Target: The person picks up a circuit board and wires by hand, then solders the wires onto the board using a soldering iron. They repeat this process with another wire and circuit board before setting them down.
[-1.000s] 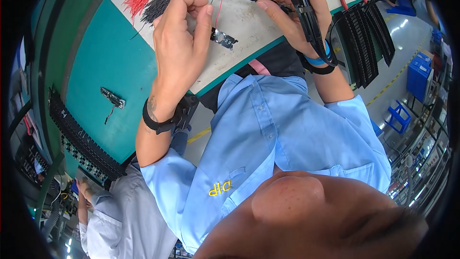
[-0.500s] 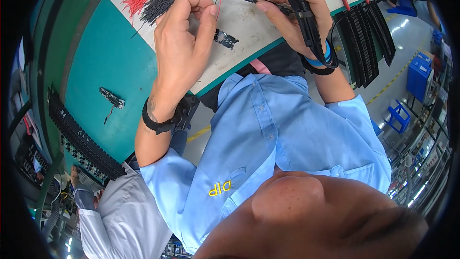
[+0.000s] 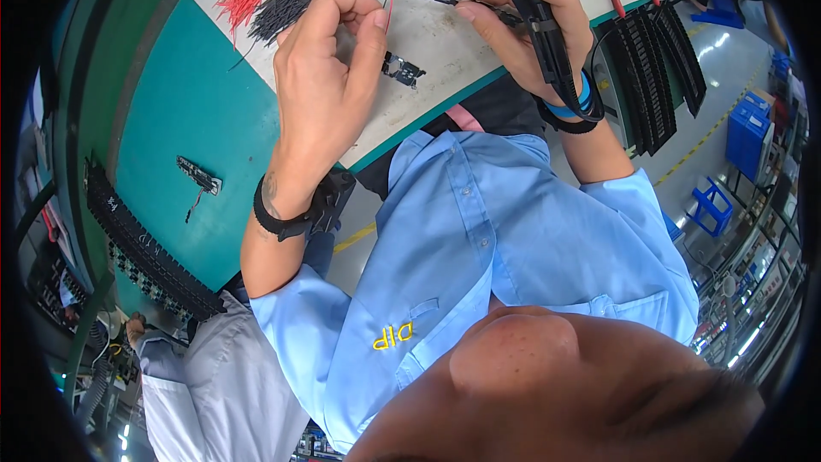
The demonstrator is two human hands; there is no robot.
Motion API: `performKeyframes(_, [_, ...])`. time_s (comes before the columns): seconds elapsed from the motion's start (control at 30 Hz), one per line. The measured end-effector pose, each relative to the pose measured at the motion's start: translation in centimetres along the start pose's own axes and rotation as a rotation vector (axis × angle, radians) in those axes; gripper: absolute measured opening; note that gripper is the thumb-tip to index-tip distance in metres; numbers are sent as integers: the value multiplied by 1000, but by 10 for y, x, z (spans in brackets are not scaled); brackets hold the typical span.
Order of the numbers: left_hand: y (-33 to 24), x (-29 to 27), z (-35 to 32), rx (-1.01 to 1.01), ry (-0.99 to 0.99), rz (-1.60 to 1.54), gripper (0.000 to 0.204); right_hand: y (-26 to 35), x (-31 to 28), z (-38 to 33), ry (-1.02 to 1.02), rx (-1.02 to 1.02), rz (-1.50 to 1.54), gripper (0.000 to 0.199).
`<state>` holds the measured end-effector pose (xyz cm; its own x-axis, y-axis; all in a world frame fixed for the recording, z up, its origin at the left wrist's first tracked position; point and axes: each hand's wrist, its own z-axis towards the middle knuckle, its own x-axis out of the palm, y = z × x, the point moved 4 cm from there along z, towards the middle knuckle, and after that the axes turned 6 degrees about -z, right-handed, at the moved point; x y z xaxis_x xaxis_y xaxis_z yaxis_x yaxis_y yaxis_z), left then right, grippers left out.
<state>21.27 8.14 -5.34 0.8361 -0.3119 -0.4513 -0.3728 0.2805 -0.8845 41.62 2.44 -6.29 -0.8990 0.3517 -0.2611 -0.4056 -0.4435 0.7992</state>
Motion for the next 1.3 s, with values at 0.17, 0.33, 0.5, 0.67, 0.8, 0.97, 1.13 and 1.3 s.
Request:
performKeyframes(0.17, [-1,0,0,-7,1,-6,11,0,1,0,-31,24,73,51])
performKeyframes(0.33, [-1,0,0,-9,2,-10,11,-2,-1,-3,60,-39,-73,53])
performKeyframes(0.5, [0,0,1,-2,5,-15,11,-23,-4,-11,99,-155,-48,56])
performKeyframes(0.67, [3,0,1,-30,7,-87,12,-20,-4,-10,145,-181,-80,57])
performKeyframes(0.8, [2,0,1,-48,18,-118,14,-21,-4,-10,144,-187,-85,57])
performKeyframes(0.97, [-5,2,0,-20,27,-96,17,-21,-2,-9,127,-193,-95,56])
performKeyframes(1.13, [2,2,0,-89,14,-176,20,-19,-3,-8,148,-206,-98,57])
performKeyframes(1.3, [4,1,1,-95,4,-203,21,-17,-1,-6,171,-234,-50,58])
